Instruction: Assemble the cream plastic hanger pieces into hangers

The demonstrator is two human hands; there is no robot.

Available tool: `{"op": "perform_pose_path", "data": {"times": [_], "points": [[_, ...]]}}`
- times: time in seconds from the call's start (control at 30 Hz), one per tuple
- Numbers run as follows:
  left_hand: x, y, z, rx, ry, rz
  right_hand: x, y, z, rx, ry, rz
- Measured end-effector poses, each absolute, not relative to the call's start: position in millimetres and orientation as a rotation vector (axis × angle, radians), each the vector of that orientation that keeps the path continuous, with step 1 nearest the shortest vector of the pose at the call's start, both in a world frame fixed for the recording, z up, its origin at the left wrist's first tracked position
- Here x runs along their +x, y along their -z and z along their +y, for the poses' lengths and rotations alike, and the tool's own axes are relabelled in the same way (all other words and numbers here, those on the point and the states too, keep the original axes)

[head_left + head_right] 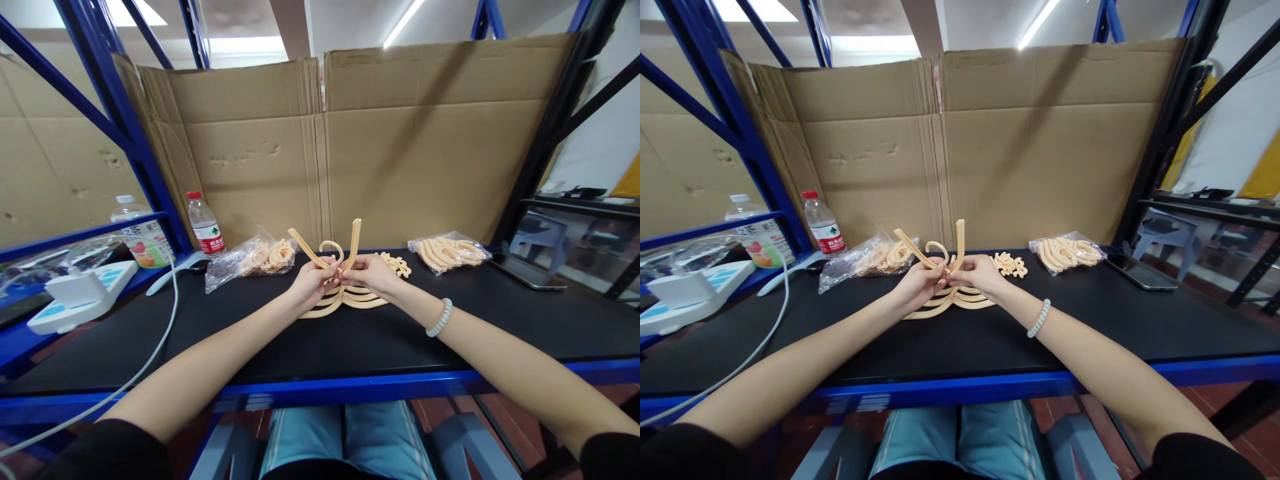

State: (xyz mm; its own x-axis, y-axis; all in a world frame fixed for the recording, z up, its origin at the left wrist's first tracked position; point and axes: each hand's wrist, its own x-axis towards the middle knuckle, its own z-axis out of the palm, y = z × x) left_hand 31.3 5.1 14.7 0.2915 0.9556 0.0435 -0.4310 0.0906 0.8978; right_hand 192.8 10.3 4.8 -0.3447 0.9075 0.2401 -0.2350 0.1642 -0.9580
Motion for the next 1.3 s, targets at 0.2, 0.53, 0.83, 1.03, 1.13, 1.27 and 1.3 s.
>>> {"op": "perform_pose_path", "data": {"times": [0.2,0.53,0.83,1.03,1.13,1.27,1.3], "points": [[31.2,-17.5,7.4,0.965,-1.184,0.675,192.9,-2.2,14.3,-0.669,-1.408,-1.333],[32.1,-14.5,10.1,0.931,-1.151,0.627,202.7,-7.3,19.5,-0.638,-1.441,-1.346],[30.0,-13.9,12.4,0.955,-1.113,0.616,201.8,-10.4,15.9,-0.617,-1.481,-1.396],[30.1,-15.8,9.9,0.958,-1.095,0.631,201.8,-9.9,16.6,-0.624,-1.466,-1.390],[29.9,-14.5,9.4,0.977,-1.095,0.633,200.6,-9.9,15.3,-0.641,-1.437,-1.406],[28.2,-11.3,11.5,0.993,-1.080,0.608,199.3,-10.2,13.5,-0.659,-1.425,-1.414],[27.6,-10.8,12.2,0.997,-1.073,0.593,199.3,-10.4,13.3,-0.655,-1.433,-1.410]]}}
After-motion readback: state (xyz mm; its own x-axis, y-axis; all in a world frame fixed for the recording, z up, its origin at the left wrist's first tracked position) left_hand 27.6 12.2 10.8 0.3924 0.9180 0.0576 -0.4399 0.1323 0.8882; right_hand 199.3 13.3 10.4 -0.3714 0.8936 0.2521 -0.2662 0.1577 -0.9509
